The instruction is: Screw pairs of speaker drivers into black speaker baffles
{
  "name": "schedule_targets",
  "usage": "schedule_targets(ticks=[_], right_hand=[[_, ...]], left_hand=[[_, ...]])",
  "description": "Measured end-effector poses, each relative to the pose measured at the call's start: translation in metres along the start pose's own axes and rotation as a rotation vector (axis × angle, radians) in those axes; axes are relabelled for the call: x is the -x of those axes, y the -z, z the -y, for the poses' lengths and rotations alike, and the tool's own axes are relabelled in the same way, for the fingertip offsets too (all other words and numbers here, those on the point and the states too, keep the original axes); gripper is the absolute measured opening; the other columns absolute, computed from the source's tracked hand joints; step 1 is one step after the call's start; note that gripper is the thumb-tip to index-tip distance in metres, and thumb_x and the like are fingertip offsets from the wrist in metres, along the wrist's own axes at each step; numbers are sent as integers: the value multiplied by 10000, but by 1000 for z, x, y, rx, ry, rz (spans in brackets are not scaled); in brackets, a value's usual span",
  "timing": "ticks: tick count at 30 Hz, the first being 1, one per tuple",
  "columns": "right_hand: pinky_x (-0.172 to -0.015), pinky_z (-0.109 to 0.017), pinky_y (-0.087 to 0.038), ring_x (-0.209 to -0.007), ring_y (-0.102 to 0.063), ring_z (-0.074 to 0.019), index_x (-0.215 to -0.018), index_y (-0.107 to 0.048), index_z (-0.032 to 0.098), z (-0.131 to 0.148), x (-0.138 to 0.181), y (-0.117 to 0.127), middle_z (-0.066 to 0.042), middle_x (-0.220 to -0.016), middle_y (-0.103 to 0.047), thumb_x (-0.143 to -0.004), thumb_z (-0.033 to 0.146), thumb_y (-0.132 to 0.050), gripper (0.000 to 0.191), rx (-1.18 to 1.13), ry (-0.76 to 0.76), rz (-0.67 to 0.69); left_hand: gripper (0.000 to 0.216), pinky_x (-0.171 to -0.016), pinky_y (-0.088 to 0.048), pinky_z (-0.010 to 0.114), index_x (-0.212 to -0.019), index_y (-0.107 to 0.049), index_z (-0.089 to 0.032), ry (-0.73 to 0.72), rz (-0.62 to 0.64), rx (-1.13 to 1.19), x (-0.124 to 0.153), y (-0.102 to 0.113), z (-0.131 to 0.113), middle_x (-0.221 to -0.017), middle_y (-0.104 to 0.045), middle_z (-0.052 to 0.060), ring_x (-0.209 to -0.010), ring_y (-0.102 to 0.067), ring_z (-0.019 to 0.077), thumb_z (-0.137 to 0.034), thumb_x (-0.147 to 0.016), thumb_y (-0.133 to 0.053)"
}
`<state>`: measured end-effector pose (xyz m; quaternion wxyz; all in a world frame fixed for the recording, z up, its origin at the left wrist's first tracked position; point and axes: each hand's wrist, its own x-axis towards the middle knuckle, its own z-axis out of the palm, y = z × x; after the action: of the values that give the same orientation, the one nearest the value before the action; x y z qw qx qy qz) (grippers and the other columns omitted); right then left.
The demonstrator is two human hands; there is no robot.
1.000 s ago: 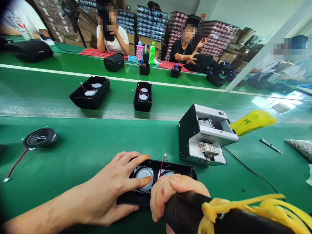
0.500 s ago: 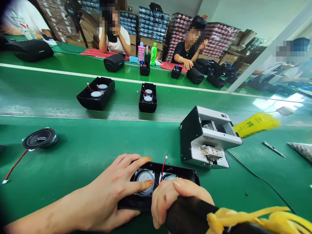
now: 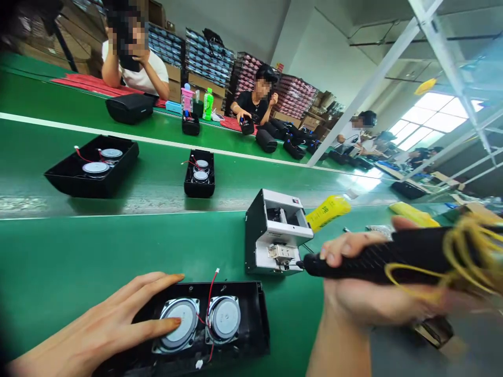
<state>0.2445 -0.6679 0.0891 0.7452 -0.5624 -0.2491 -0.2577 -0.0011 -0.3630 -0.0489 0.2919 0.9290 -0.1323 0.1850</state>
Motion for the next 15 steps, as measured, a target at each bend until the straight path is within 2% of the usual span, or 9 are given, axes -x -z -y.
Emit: schedule_targets(ticks=[1, 2, 5, 9, 12, 15], right_hand=[[-367, -266, -396, -366, -439, -144, -1188, -735, 259, -7, 0, -14, 75, -541, -512, -874, 859, -544, 704, -3, 77, -17], [-339, -266, -385, -346, -422, -148, -1178, -710, 243, -14, 0, -25, 73, -532, -516, -882, 876, -516, 725, 8, 99, -11], [-264, -269, -325, -284, -363, -158, -1097, -630, 235, -28, 2, -43, 85, -476, -491, -861, 946, -452, 770, 56, 85, -11], [-235, -286, -305, -260, -344, -173, -1073, -576, 243, -32, 2, -42, 88, -439, -477, -778, 1046, -402, 873, 100, 27, -26], [-242, -286, -315, -264, -353, -169, -1051, -572, 257, -32, 0, -38, 86, -444, -476, -757, 1051, -443, 856, 91, 1, -19], [-259, -283, -344, -287, -376, -171, -1045, -610, 266, -34, -3, -32, 74, -441, -465, -766, 1028, -462, 826, 72, -2, 5]], left_hand=[[669, -1125, -570, 579, -1441, -604, -431, -6, -7, 1, 1, -3, 3, -1761, -375, 27, -1529, -457, 387, -402, -800, -794], [665, -1112, -580, 565, -1439, -612, -426, -15, -10, 1, 1, -5, 7, -1764, -371, 33, -1523, -464, 389, -424, -799, -793], [701, -1108, -585, 550, -1451, -632, -422, -49, 3, 1, 3, -9, 15, -1768, -374, 43, -1514, -482, 397, -419, -771, -802], [653, -1095, -590, 552, -1426, -666, -414, -54, 29, -24, 4, -11, 17, -1764, -382, 54, -1507, -485, 397, -400, -787, -801], [643, -1068, -607, 542, -1438, -656, -411, -37, 46, -18, 3, -8, 13, -1763, -368, 64, -1510, -467, 399, -449, -820, -827], [617, -1124, -585, 573, -1450, -650, -415, 8, 110, -9, -1, 2, 7, -1764, -371, 55, -1530, -456, 400, -432, -862, -836]])
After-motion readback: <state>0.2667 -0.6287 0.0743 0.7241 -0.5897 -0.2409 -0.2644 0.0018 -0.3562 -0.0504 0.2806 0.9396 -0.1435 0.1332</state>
